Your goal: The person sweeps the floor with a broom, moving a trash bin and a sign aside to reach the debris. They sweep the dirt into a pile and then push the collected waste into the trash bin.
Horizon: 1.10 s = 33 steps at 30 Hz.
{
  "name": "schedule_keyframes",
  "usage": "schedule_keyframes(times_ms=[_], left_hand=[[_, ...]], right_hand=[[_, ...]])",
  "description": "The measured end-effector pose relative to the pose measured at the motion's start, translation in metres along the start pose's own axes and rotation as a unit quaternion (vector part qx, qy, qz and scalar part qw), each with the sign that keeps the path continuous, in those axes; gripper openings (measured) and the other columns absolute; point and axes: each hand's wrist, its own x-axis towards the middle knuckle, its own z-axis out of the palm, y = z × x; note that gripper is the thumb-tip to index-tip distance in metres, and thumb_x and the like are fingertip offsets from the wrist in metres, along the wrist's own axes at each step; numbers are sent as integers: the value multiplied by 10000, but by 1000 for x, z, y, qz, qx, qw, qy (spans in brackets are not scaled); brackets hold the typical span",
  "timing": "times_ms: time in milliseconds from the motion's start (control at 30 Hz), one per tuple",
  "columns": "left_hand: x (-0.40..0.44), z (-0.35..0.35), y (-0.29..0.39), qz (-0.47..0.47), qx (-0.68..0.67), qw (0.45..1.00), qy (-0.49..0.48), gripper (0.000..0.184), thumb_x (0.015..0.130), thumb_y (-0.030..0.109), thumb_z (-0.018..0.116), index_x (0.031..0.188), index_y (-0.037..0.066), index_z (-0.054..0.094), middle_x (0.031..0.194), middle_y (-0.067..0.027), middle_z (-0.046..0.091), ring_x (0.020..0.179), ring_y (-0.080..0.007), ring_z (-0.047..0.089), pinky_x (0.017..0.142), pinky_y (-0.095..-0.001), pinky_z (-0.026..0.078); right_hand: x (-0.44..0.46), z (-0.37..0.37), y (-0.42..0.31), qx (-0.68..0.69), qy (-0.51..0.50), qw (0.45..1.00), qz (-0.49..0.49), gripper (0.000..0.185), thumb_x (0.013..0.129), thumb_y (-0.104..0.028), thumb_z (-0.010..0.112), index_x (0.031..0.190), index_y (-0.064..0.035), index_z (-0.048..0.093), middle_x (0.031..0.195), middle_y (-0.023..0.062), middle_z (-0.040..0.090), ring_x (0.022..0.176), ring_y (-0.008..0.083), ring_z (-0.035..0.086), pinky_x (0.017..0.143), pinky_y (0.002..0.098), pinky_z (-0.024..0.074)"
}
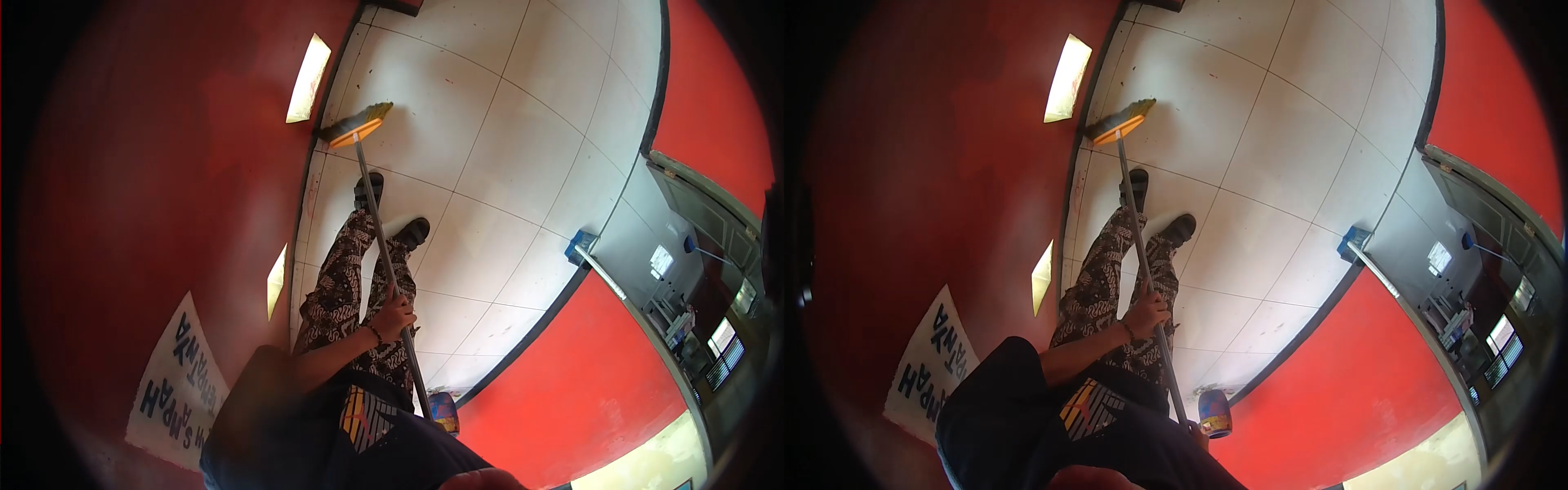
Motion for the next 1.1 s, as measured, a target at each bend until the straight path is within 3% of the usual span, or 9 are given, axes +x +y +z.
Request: schedule_keyframes(times_ms=[133, 200, 300, 367, 500, 600, 700, 933, 1100], left_hand=[[69, -50, -38, 65, 59, 996, 35, 75, 681, 141, 681, 685, 120, 609, 742, -6, 537, 975, -219, 533, 1168, -656, 85], [125, -82, -70, 106, 103, 987, 66, 72, 692, 148, 672, 666, 129, 607, 722, -1, 536, 953, -210, 542, 1185, -608, 106], [209, -138, -111, 162, 85, 980, 77, 161, 681, 144, 655, 603, 121, 517, 669, -19, 498, 869, -209, 546, 1179, -552, 170], [254, -167, -127, 158, 171, 972, 27, 183, 666, 144, 668, 580, 121, 508, 652, -26, 534, 802, -223, 573, 1173, -514, 221], [287, -202, -111, 118, 192, 974, -17, 170, 683, 138, 707, 657, 98, 544, 700, -47, 580, 795, -243, 590, 1165, -503, 264], [292, -204, -92, 134, -51, 954, 263, 217, 728, 112, 759, 768, 61, 552, 845, -89, 620, 1020, -302, 618, 987, -463, 462], [293, -192, -65, 160, -72, 884, 433, 213, 738, 88, 747, 784, 58, 542, 860, -115, 596, 1086, -327, 599, 889, -451, 500], [239, -170, -34, 80, -57, 814, 572, 188, 614, -17, 617, 728, 41, 480, 712, -79, 503, 743, -278, 534, 979, -447, 465], [156, -140, -29, 39, -91, 790, 605, 181, 607, -2, 628, 688, 27, 468, 664, -111, 476, 663, -314, 515, 888, -415, 506]], right_hand=[[31, -62, -178, 139, 47, 989, 4, 273, 933, -246, 585, 1104, -40, 639, 760, 96, 611, 647, 121, 600, 563, 293, 451], [72, -64, -219, 240, 74, 968, -6, 317, 935, -246, 598, 1124, 7, 621, 886, 139, 664, 747, 188, 632, 606, 317, 497], [129, -72, -252, 36, 232, 887, -398, 409, 834, 26, 575, 1237, 67, 522, 1318, 186, 436, 958, 237, 622, 734, 285, 518], [142, -66, -295, 163, 246, 865, -406, 364, 786, 46, 608, 1150, 31, 595, 1281, 190, 491, 976, 261, 624, 756, 301, 520], [177, -129, -316, -29, 371, 776, -509, 172, 755, 36, 619, 909, 14, 691, 1035, 185, 617, 886, 276, 636, 753, 322, 529], [150, -204, -356, -124, 355, 765, -523, 250, 737, -194, 592, 847, -3, 709, 964, 149, 629, 857, 293, 563, 730, 371, 480], [135, -268, -401, -238, 400, 582, -667, 282, 728, -294, 565, 817, -87, 735, 925, 107, 623, 930, 309, 492, 788, 438, 414], [99, -287, -441, -35, -27, 530, -847, 205, 750, -58, 583, 569, 2, 509, 564, 75, 551, 498, 221, 602, 578, 412, 579], [63, -229, -437, -83, -164, 491, -852, 174, 635, 4, 647, 577, -15, 484, 596, 67, 505, 539, 230, 574, 516, 325, 502]])
